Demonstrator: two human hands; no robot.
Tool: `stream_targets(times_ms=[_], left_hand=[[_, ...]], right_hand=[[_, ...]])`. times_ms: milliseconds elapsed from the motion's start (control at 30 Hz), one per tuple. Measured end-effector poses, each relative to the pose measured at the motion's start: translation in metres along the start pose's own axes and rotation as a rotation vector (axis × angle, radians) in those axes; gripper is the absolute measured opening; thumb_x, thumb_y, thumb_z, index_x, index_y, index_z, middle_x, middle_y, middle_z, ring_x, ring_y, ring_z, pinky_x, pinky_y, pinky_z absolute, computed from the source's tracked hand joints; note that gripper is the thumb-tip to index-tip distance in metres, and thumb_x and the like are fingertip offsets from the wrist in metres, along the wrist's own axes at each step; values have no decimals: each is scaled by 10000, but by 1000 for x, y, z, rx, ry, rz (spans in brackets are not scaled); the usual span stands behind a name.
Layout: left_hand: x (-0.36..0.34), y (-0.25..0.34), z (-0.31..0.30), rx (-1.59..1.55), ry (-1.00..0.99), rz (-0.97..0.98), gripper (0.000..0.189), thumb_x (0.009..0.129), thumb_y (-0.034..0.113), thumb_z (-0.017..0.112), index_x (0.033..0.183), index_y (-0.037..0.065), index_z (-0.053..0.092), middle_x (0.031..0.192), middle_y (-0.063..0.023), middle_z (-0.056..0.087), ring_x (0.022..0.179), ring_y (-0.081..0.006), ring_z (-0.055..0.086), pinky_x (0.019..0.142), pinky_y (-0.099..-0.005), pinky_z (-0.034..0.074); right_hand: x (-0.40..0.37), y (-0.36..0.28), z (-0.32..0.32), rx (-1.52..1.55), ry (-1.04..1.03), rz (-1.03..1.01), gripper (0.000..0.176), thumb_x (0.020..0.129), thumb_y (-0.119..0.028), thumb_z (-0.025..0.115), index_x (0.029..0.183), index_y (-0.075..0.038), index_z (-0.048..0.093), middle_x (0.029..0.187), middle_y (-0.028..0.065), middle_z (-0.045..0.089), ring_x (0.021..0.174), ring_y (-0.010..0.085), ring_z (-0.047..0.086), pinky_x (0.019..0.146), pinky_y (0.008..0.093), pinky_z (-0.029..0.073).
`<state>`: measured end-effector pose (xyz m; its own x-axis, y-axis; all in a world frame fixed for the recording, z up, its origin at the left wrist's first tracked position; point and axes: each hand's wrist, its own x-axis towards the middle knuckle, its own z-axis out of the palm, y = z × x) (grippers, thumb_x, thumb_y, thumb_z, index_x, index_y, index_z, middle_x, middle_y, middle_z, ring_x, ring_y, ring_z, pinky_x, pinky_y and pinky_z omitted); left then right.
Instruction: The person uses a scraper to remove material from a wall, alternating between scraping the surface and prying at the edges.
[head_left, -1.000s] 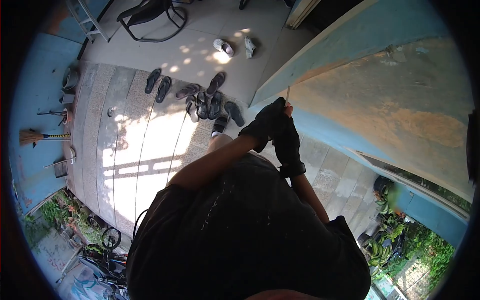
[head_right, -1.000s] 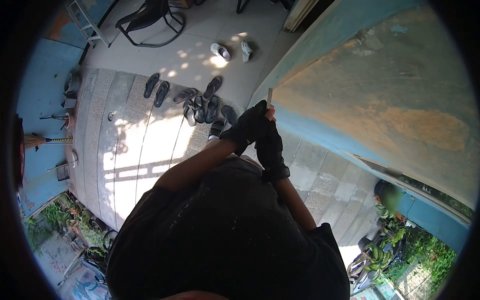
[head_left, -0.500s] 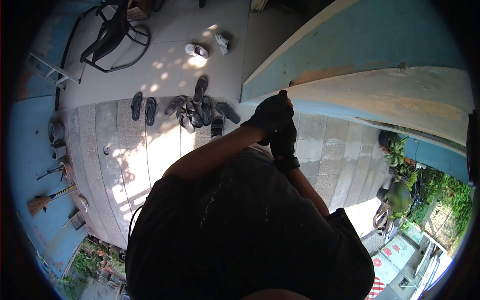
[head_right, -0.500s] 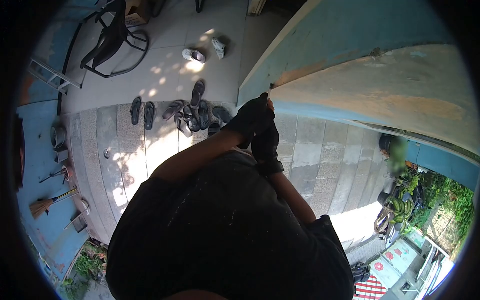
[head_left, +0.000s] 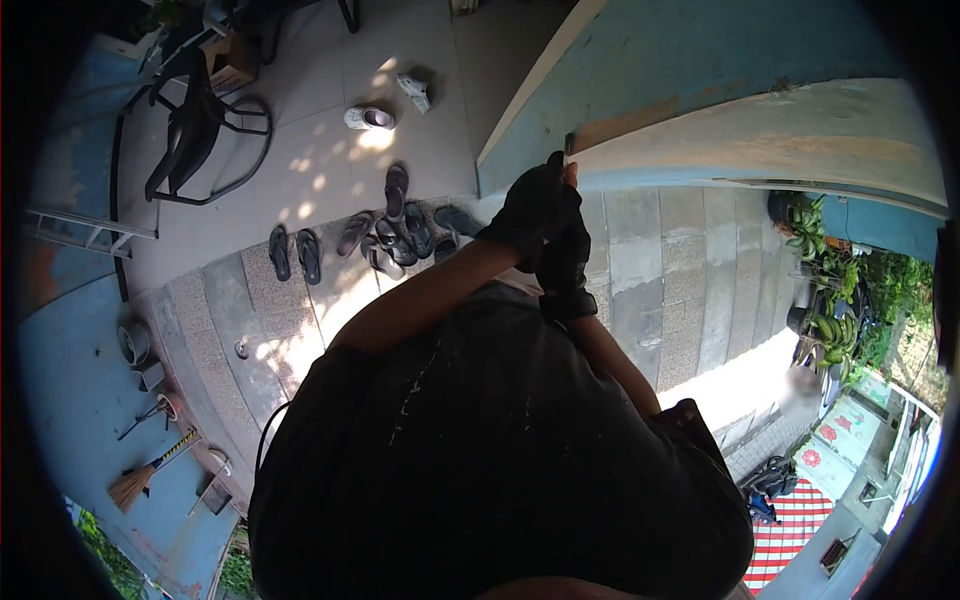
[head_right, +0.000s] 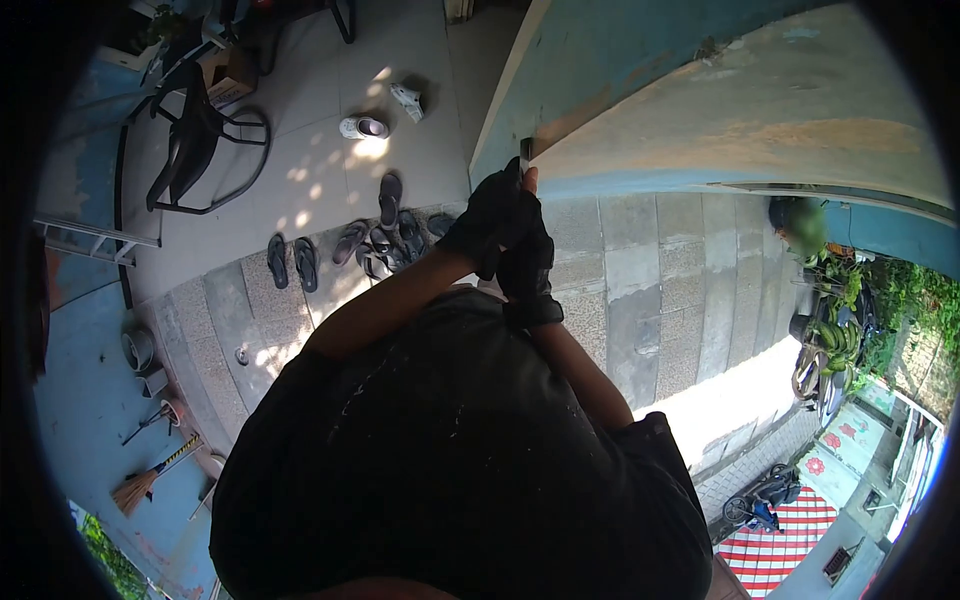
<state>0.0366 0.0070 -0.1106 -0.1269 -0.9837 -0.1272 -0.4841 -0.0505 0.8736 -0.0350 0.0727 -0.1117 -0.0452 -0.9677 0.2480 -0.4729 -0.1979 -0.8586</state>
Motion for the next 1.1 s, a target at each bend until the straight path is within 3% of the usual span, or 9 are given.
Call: stream_targets(times_ms=[367, 467, 633, 700, 733, 800, 900, 1000, 1100], left_hand=[[0, -46, 30, -52, -108, -46, 323, 967, 271, 420, 1000, -41, 497, 803, -284, 624, 763, -433, 622, 667, -498, 478], [-1, -12, 5, -48, -54, 57, 307, 958, 254, 430, 1000, -40, 506, 821, -278, 630, 777, -435, 623, 674, -496, 480], [5, -26, 5, -33, -159, 16, 328, 949, 266, 435, 1002, -46, 521, 836, -265, 634, 804, -429, 625, 700, -477, 485], [-2, -45, 20, -2, -224, -43, 354, 960, 290, 419, 978, -45, 533, 846, -263, 631, 818, -422, 627, 715, -463, 488], [-4, -46, 21, 2, -212, 2, 337, 954, 275, 429, 989, -46, 529, 860, -264, 631, 826, -424, 626, 727, -466, 489], [-4, -41, 18, 10, -208, 32, 322, 948, 260, 439, 1000, -46, 526, 873, -265, 631, 833, -426, 625, 739, -469, 489], [-6, 6, -11, -28, -159, 11, 318, 917, 243, 481, 1010, -58, 526, 857, -267, 631, 822, -424, 628, 729, -466, 495], [3, -23, 12, -25, -170, -12, 326, 917, 245, 486, 1003, -67, 521, 835, -264, 629, 804, -426, 627, 711, -463, 495], [4, -44, 13, -120, -227, 86, 328, 923, 237, 478, 1002, -78, 519, 826, -263, 631, 796, -427, 628, 704, -465, 493]], right_hand=[[-23, 40, 11, -7, -67, 89, 595, 899, 3, 506, 1458, -5, 301, 1476, 156, 396, 1349, 232, 402, 1067, 294, 340], [-9, 6, 3, 71, -3, 12, 596, 893, -8, 518, 1451, 2, 310, 1479, 154, 393, 1348, 233, 405, 1061, 301, 349], [-31, 66, 12, 176, 43, 164, 493, 842, -54, 606, 1315, 10, 484, 1271, 127, 583, 1167, 212, 560, 960, 305, 446], [-43, 73, 12, -304, -195, 375, 436, 816, -47, 615, 1242, 7, 536, 1126, 116, 655, 1048, 205, 623, 886, 308, 485], [-35, 63, 10, -304, -195, 359, 436, 816, -47, 615, 1242, 7, 536, 1126, 116, 655, 1048, 205, 623, 886, 308, 485], [-32, 38, 3, -192, -100, 198, 571, 868, -33, 571, 1407, -6, 387, 1427, 159, 458, 1290, 236, 478, 1024, 314, 401], [-22, 14, -8, -112, -104, 207, 579, 861, -32, 582, 1407, -12, 389, 1426, 159, 457, 1293, 236, 475, 1019, 309, 410], [-19, 35, 1, -169, -56, 165, 569, 865, -14, 566, 1406, -9, 389, 1409, 151, 479, 1249, 228, 518, 989, 313, 436], [-21, 41, 5, -589, -432, 474, 572, 863, 13, 544, 1412, -14, 384, 1367, 135, 522, 1149, 221, 588, 916, 333, 477]])
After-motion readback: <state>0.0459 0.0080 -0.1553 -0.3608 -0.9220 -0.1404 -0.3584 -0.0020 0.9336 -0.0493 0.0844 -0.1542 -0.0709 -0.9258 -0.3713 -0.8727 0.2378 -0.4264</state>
